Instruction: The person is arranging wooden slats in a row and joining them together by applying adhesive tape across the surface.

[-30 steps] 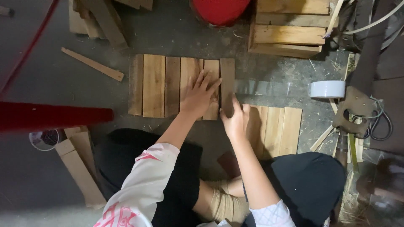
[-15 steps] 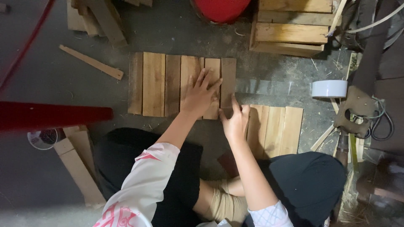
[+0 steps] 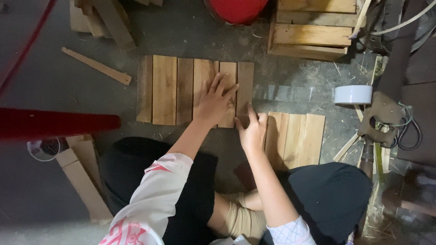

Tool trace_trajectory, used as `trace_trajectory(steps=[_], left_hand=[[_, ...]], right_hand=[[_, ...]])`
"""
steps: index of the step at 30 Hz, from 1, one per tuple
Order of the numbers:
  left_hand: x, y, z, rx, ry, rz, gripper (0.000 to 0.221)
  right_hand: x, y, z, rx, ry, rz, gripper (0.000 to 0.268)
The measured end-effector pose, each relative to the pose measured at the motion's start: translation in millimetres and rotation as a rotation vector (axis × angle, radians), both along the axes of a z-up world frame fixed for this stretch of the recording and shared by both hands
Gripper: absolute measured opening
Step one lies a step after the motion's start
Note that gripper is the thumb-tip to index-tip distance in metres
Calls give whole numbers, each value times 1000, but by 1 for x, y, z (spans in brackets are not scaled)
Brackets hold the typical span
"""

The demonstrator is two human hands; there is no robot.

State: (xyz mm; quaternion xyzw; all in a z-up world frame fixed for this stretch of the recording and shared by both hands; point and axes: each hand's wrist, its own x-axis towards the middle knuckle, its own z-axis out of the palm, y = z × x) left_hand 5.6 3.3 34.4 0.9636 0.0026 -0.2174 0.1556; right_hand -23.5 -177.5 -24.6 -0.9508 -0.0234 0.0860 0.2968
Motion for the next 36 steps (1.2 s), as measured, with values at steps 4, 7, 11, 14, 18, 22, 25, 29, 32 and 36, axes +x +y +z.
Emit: trace_trajectory(steps=[4, 7, 11, 14, 18, 22, 25, 29, 32, 36], left_hand=[[1, -1, -2, 0, 18, 12, 60], [1, 0, 2, -34, 21, 13, 60], [1, 2, 6, -35, 47, -1, 59], [1, 1, 5, -31, 47, -7, 58], [1, 2, 4, -47, 48, 10, 60], [1, 2, 10, -54, 47, 8, 58], [0, 2, 11, -78, 32, 12, 59], [0, 0, 1, -72, 6, 38, 58], [1, 2, 1, -99, -38, 49, 58], [1, 2, 6, -49, 48, -9, 59]], right_hand=[[1, -2, -5, 7, -35, 30, 67], [2, -2, 8, 12, -33, 45, 64], [3, -15, 14, 64, 13, 41, 54], [-2, -18, 15, 55, 41, 53, 59], [-5, -16, 20, 69, 77, 51, 60], [-3, -15, 24, 85, 109, 50, 61], [-3, -17, 19, 79, 107, 47, 61], [-2, -18, 18, 75, 125, 48, 62], [-1, -16, 25, 69, 114, 52, 61], [0, -19, 21, 60, 128, 50, 60]])
